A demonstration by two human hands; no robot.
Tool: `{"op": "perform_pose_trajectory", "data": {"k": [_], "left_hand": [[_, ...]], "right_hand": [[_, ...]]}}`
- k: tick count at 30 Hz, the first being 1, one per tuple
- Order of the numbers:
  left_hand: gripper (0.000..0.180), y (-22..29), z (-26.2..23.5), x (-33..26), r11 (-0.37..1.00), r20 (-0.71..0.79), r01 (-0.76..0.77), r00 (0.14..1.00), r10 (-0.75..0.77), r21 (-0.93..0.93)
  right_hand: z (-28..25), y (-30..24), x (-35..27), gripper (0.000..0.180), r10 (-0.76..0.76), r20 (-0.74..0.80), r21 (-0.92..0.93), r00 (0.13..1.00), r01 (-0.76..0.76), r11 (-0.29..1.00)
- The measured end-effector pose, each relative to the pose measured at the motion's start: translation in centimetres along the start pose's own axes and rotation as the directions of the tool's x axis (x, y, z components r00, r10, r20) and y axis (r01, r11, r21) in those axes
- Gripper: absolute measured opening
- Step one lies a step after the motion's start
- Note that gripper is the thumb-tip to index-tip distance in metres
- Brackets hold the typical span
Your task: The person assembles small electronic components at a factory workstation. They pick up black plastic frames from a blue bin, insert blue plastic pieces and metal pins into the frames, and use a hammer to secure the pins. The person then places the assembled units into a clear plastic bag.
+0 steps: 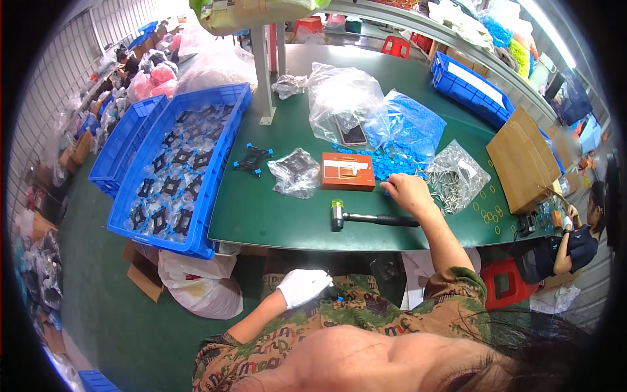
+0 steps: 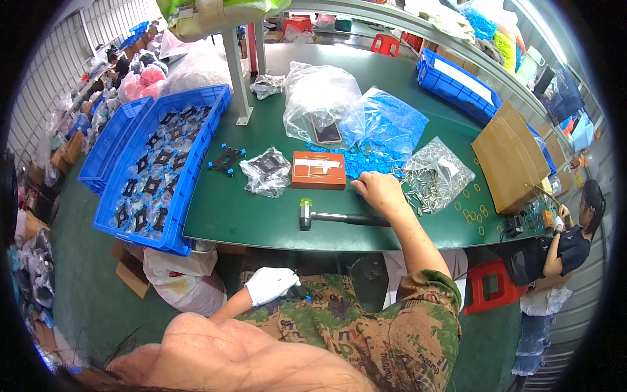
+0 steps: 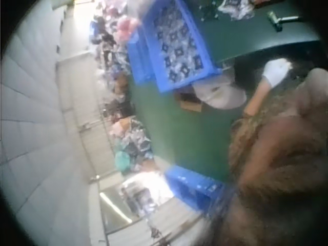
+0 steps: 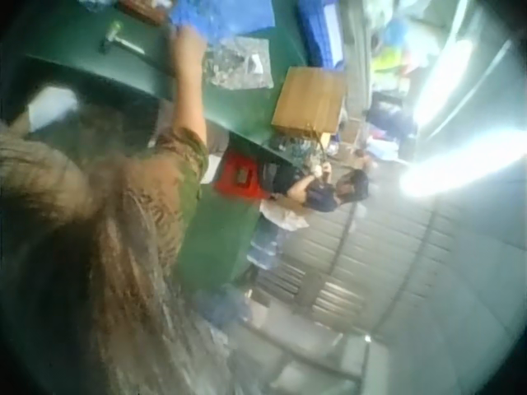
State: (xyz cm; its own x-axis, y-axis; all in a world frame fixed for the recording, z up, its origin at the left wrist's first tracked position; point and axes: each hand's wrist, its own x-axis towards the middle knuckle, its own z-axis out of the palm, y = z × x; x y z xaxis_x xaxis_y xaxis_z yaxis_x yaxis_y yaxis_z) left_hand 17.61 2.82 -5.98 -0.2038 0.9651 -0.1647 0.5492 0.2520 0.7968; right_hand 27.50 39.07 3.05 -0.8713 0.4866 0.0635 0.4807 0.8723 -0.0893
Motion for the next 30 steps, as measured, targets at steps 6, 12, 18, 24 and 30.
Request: {"op": "perform_pose_trajectory", "data": {"k": [6, 12, 18, 24, 30], "left_hand": [[0.034, 1.0, -0.6, -0.6, 0.999, -0.003, 0.034, 0.999, -0.034, -0.034], [0.034, 0.7, -0.5, -1.3, 0.996, 0.053, 0.063, 0.997, -0.059, -0.066], [0.035, 1.7, -1.0, -1.0, 0.966, 0.077, 0.159, 0.986, -0.146, -0.204], [0.035, 1.2, -0.7, -0.4, 0.983, 0.064, 0.092, 0.995, -0.083, -0.156], [0.036, 1.2, -0.8, -0.2, 0.989, 0.074, 0.108, 0.992, -0.1, -0.105]], "right_hand": [[2.8, 1.3, 1.4, 0.028, -0.158, 0.068, 0.089, 0.985, 0.152, 0.984], [2.8, 1.7, 1.1, 0.015, -0.231, 0.108, 0.089, 0.967, 0.222, 0.971], [1.2, -0.5, -1.9, 0.026, -0.269, -0.139, 0.315, 0.953, 0.3, 0.9], [-0.6, -6.8, -6.8, 0.02, -0.449, -0.098, 0.717, 0.888, 0.376, 0.587], [2.6, -10.5, -10.4, 0.026, -0.513, 0.048, 0.873, 0.857, 0.214, 0.439]]}}
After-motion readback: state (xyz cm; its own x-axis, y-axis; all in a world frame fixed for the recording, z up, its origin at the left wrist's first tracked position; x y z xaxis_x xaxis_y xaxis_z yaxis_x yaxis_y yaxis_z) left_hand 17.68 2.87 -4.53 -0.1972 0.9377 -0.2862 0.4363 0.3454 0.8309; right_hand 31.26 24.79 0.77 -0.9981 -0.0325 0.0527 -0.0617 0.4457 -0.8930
